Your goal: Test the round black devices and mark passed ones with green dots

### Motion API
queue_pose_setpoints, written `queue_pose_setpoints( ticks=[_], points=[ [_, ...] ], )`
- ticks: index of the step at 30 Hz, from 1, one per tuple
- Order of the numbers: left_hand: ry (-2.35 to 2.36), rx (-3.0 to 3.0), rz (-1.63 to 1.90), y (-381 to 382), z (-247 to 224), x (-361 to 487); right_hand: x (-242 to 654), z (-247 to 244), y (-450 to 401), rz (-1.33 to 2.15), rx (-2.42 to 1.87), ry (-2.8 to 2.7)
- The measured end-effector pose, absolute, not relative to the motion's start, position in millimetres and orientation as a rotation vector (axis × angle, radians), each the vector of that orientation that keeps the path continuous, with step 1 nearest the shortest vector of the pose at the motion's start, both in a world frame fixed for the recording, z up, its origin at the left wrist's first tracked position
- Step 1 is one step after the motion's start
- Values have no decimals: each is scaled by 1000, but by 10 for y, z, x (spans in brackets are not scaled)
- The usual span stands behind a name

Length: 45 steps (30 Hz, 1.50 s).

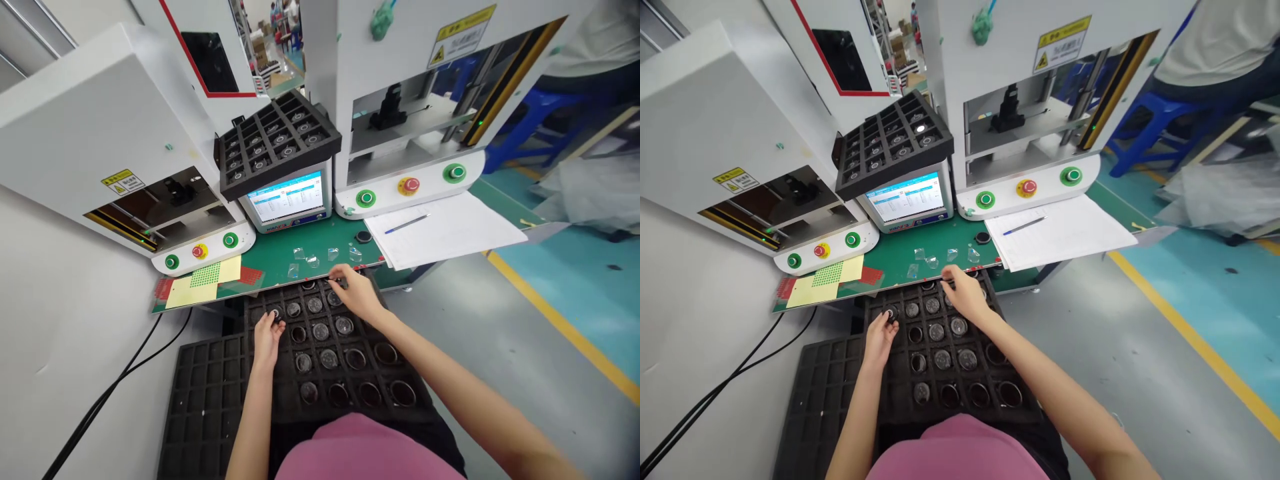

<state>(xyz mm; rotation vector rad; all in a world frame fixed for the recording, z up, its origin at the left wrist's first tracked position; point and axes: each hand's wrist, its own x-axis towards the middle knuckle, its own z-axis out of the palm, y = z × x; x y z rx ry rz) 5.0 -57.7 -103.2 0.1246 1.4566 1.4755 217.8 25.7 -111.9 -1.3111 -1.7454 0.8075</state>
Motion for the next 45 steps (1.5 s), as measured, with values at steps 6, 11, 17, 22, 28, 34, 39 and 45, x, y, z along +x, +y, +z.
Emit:
queue_pose_setpoints(
  ticks=[6,11,17,22,28,34,39,45],
  points=[
    [1494,133,1544,-777,-879,-26,1526,-1144,917,886,-1330,-1950],
    [1551,177,1590,-1007,-815,-184,1169,-1136,982,923,-1459,-1917],
    [1531,287,1515,-1076,-720,-182,1099,-967,983,1046,-1408,-1712],
    [1450,366,1528,-1040,-574,-54,1295,-627,603,1224,-1158,-1565],
    [1341,428,1552,-984,-311,224,1588,-181,-226,1414,-817,-1143],
    [1401,648,1575,-974,-193,507,1583,-177,-558,1391,-882,-854],
    [1260,529,1602,-972,-170,631,1516,-232,-603,1410,-870,-801],
    [1161,506,1614,-995,-133,676,1475,-198,-658,1530,-790,-781]
  ],
)
